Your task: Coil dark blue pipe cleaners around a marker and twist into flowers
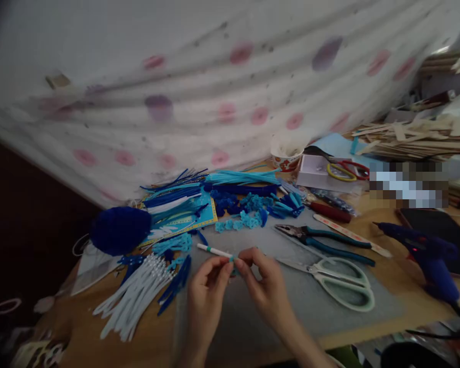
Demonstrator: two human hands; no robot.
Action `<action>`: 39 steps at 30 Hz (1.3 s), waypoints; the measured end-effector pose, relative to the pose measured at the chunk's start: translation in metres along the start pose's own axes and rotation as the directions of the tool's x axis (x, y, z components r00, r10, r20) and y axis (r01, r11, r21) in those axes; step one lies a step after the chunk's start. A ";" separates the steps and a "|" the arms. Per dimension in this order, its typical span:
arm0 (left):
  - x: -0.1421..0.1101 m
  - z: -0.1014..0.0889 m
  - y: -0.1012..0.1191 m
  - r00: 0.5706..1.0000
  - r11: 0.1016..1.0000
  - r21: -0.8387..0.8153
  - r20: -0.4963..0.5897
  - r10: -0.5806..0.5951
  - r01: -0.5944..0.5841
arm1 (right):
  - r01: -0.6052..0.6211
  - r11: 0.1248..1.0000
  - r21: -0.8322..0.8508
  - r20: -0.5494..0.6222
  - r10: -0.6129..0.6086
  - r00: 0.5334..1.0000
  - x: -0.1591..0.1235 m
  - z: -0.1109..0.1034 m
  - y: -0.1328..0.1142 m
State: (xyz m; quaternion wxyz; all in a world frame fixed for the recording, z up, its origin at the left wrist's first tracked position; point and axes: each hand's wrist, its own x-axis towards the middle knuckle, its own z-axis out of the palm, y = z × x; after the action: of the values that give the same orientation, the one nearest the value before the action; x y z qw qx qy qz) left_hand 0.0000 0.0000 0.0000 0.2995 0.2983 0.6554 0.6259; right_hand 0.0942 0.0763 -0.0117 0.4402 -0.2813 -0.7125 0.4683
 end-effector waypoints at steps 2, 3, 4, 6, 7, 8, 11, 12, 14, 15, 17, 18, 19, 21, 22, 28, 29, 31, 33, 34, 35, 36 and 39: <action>0.015 -0.004 0.003 0.994 0.996 -0.007 0.074 -0.086 0.087 | 0.006 1.000 -0.010 0.061 -0.005 0.998 0.008 -0.005 0.007; 0.026 -0.008 0.004 0.991 0.995 0.025 0.088 -0.102 0.100 | 0.004 1.000 -0.025 0.071 -0.003 0.997 0.011 -0.008 0.011; 0.039 -0.013 0.006 0.992 0.992 0.080 0.079 -0.100 0.093 | 0.002 0.999 -0.049 0.062 0.001 0.998 0.012 -0.011 0.016; 0.073 -0.024 0.010 0.995 0.968 0.249 0.103 -0.008 -0.018 | 0.001 0.992 -0.125 0.016 0.001 1.000 0.013 -0.016 0.025; 0.092 -0.030 0.013 0.981 0.926 0.368 0.195 0.015 -0.087 | 0.014 0.985 -0.174 -0.001 -0.014 1.000 0.013 -0.017 0.029; 0.113 -0.035 0.015 0.972 0.905 0.413 0.236 0.004 -0.104 | 0.042 0.974 -0.222 0.001 -0.043 0.999 0.012 -0.017 0.032; 0.171 -0.042 0.020 0.943 0.849 0.512 0.329 -0.048 -0.135 | 0.180 0.928 -0.326 0.087 -0.160 0.983 0.008 -0.017 0.038; 0.187 -0.041 0.020 0.930 0.829 0.538 0.362 -0.062 -0.154 | 0.218 0.913 -0.345 0.112 -0.190 0.975 0.007 -0.017 0.039; 0.210 -0.036 0.017 0.901 0.791 0.582 0.423 -0.100 -0.186 | 0.260 0.891 -0.372 0.138 -0.224 0.965 0.006 -0.017 0.040; 0.217 -0.033 0.015 0.886 0.775 0.600 0.448 -0.118 -0.200 | 0.272 0.884 -0.380 0.143 -0.234 0.962 0.006 -0.016 0.040; 0.225 -0.027 0.010 0.859 0.747 0.626 0.488 -0.152 -0.224 | 0.291 0.873 -0.392 0.154 -0.249 0.956 0.006 -0.016 0.041; 0.226 -0.025 0.007 0.848 0.735 0.636 0.504 -0.166 -0.234 | 0.299 0.867 -0.399 0.164 -0.254 0.953 0.005 -0.016 0.041; 0.225 -0.024 0.005 0.837 0.725 0.644 0.517 -0.178 -0.244 | 0.307 0.860 -0.407 0.175 -0.256 0.951 0.005 -0.016 0.041; 0.223 -0.023 0.002 0.819 0.708 0.655 0.539 -0.195 -0.263 | 0.322 0.848 -0.422 0.195 -0.262 0.945 0.005 -0.016 0.040; 0.222 -0.023 0.001 0.811 0.700 0.659 0.550 -0.201 -0.274 | 0.329 0.844 -0.423 0.205 -0.264 0.942 0.005 -0.016 0.040; 0.223 -0.029 0.011 0.794 0.650 0.674 0.582 -0.176 -0.350 | 0.354 0.838 -0.415 0.205 -0.293 0.934 0.006 -0.017 0.039; 0.224 -0.030 0.014 0.798 0.640 0.677 0.581 -0.160 -0.363 | 0.358 0.835 -0.418 0.195 -0.302 0.933 0.006 -0.017 0.039; 0.225 -0.032 0.017 0.814 0.619 0.683 0.568 -0.117 -0.388 | 0.365 0.828 -0.425 0.176 -0.320 0.931 0.005 -0.017 0.040; 0.223 -0.032 0.016 0.833 0.597 0.691 0.549 -0.067 -0.408 | 0.376 0.818 -0.435 0.153 -0.345 0.926 0.005 -0.016 0.040; 0.221 -0.032 0.014 0.840 0.588 0.694 0.541 -0.045 -0.416 | 0.382 0.814 -0.438 0.144 -0.356 0.923 0.005 -0.016 0.040; 0.219 -0.031 0.012 0.845 0.579 0.698 0.535 -0.028 -0.423 | 0.387 0.811 -0.438 0.144 -0.361 0.921 0.005 -0.015 0.039; 0.216 -0.030 0.009 0.850 0.570 0.701 0.527 -0.011 -0.428 | 0.395 0.809 -0.436 0.150 -0.367 0.918 0.004 -0.016 0.039; 0.209 -0.035 0.009 0.880 0.541 0.723 0.469 0.072 -0.430 | 0.407 0.808 -0.426 0.151 -0.380 0.913 0.002 -0.017 0.043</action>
State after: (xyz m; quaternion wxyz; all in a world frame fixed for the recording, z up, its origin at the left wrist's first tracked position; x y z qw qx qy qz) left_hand -0.1609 0.1384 0.0063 0.1571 0.6105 0.7438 0.2223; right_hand 0.1074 0.1024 -0.0472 0.4298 -0.2077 -0.8561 0.1979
